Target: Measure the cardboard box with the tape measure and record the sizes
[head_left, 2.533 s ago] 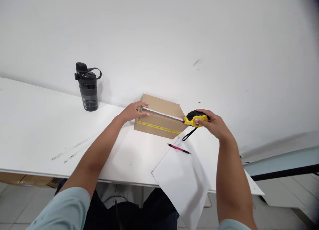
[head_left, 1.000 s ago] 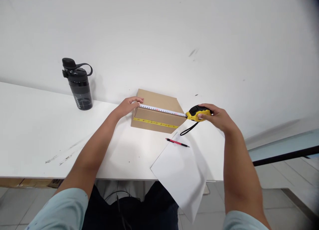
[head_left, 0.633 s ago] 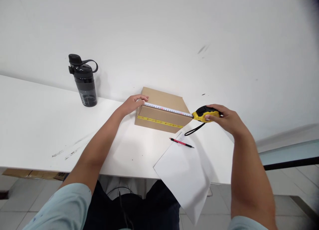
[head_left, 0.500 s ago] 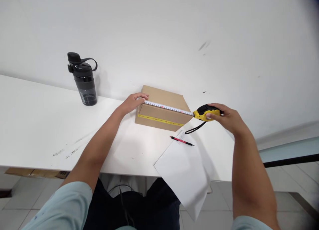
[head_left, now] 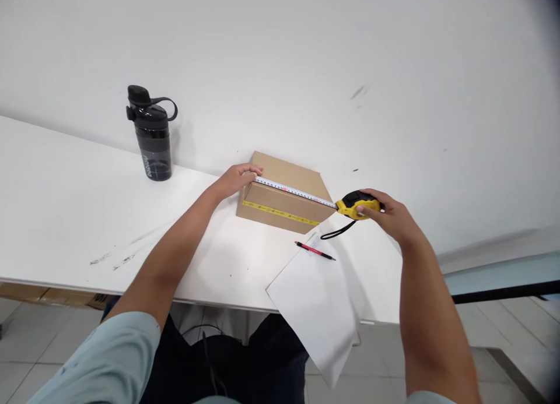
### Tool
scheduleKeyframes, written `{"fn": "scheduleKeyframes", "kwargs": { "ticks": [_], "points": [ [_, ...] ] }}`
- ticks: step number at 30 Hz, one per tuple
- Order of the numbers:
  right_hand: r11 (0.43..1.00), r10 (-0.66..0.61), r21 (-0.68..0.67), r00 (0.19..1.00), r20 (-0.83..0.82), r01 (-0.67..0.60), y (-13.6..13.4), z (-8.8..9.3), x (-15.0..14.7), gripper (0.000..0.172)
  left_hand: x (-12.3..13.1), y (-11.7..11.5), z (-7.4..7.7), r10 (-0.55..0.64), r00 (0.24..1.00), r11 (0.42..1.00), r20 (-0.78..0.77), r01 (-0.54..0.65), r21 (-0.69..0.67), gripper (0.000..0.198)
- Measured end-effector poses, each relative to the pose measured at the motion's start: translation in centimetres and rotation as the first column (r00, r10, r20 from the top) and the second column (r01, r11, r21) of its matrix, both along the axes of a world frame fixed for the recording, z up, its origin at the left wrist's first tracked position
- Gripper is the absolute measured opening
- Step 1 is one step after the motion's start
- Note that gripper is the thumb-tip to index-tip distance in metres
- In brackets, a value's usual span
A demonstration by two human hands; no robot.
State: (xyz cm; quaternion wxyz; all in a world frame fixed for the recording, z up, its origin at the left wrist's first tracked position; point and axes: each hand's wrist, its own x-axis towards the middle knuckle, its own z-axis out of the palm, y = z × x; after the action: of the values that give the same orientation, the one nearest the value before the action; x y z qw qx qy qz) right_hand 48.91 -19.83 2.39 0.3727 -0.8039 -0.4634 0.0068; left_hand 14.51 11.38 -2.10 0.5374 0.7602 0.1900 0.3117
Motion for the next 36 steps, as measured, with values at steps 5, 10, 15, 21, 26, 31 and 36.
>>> {"fn": "scheduleKeyframes", "kwargs": {
  "ticks": [5,10,15,21,26,31,36],
  "points": [
    [0.999,0.006,-0.050,0.982,0.187,0.004,-0.8,-0.1,0.0,0.069,0.3,0.6,-0.7,-0.028,1.000,0.999,0.001,0.028,0.047,0.040],
    [0.998,-0.007,-0.052,0.944,0.329,0.026,-2.6,0.7,-1.6,0.068,0.1,0.2,-0.5,-0.057,0.997,0.995,-0.048,0.061,0.083,0.063],
    [0.996,-0.080,0.014,0.835,0.544,0.086,-6.2,1.3,-5.6,0.062,-0.7,-1.3,0.8,-0.045,0.985,0.990,-0.164,0.065,0.121,0.090],
    [0.984,-0.175,0.098,0.668,0.724,0.151,-12.3,0.5,-12.1,0.063,-1.4,-5.1,2.5,-0.053,0.950,0.955,-0.307,0.139,0.263,0.071],
    [0.970,-0.241,0.197,0.668,0.704,0.142,-13.8,0.2,-17.3,0.070,-1.7,-10.0,3.3,-0.115,0.901,0.889,-0.419,0.281,0.361,0.032],
    [0.965,-0.253,0.226,0.702,0.665,0.134,-12.5,0.7,-19.5,0.065,-3.6,-12.3,4.8,-0.223,0.870,0.843,-0.440,0.399,0.360,0.037],
    [0.977,-0.205,0.185,0.734,0.648,0.110,-11.6,1.2,-20.5,0.057,-6.0,-9.7,7.5,-0.197,0.925,0.879,-0.325,0.314,0.359,0.032]
  ]
}}
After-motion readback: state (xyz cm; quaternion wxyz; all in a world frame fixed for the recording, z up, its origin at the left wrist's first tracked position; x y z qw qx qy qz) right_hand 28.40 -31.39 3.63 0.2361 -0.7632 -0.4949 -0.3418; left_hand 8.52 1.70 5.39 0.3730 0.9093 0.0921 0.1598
